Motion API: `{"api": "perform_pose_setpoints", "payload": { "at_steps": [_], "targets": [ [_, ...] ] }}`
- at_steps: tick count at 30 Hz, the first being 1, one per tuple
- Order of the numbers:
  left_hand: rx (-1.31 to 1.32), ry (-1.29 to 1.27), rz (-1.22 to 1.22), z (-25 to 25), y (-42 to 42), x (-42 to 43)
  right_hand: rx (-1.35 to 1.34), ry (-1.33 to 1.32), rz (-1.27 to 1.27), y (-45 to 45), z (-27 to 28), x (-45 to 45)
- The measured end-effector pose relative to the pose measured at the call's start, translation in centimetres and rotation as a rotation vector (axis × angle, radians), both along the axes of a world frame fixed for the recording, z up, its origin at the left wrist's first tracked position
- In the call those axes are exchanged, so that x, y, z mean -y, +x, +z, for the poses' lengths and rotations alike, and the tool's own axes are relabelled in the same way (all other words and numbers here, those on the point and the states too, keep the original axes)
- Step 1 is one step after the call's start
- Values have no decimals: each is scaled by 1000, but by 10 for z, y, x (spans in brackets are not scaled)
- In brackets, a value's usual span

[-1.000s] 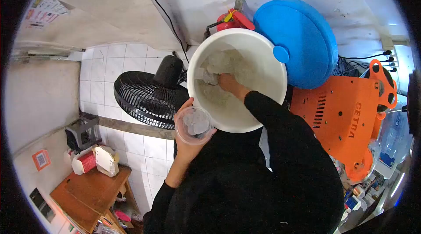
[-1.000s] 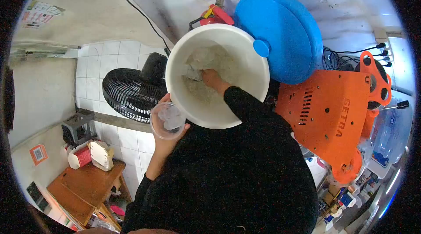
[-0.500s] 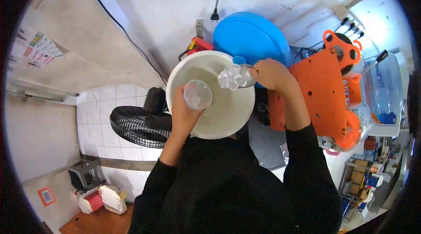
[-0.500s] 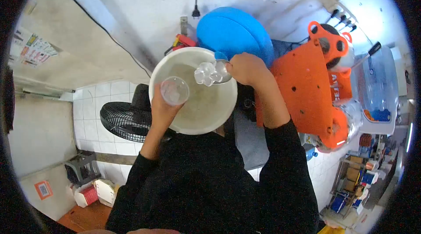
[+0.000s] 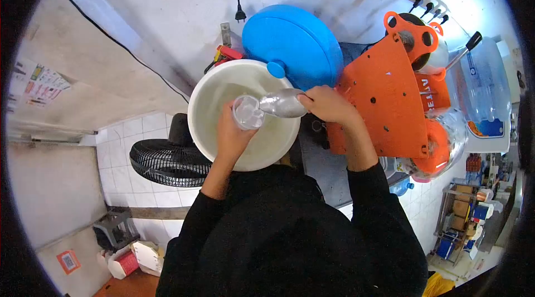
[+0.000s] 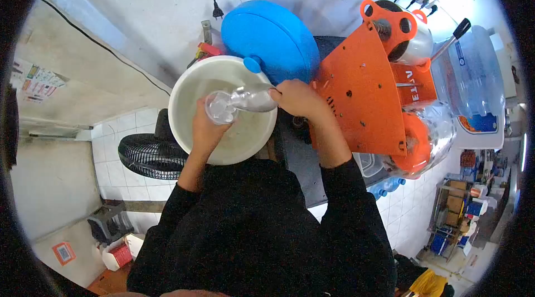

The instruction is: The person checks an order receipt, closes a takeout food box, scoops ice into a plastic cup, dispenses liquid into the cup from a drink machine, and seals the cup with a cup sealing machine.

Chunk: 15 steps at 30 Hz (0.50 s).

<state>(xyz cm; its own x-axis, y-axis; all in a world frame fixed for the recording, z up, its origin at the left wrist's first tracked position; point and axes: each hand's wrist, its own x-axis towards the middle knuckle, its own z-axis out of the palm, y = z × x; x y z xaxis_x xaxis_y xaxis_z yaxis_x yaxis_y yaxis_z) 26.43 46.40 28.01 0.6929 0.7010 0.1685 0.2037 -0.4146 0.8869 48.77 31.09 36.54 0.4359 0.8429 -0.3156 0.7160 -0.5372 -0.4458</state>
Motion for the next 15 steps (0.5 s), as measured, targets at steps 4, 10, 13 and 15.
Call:
{"api": "perform_pose_setpoints", "payload": {
  "at_steps": [4, 10, 13, 15],
  "targets": [
    [-232, 389, -14, 0, -9, -8, 70, -26, -22, -9, 0, -4],
    [-305, 435, 4, 4, -13, -15, 96, -47, -31, -16, -12, -15],
    [-389, 523, -8, 20, -17, -13, 75, -97, -4, -17, -16, -20],
    [-443, 512, -35, 25, -19, -15, 68, -114, 7, -19, -15, -23]
  ]
}}
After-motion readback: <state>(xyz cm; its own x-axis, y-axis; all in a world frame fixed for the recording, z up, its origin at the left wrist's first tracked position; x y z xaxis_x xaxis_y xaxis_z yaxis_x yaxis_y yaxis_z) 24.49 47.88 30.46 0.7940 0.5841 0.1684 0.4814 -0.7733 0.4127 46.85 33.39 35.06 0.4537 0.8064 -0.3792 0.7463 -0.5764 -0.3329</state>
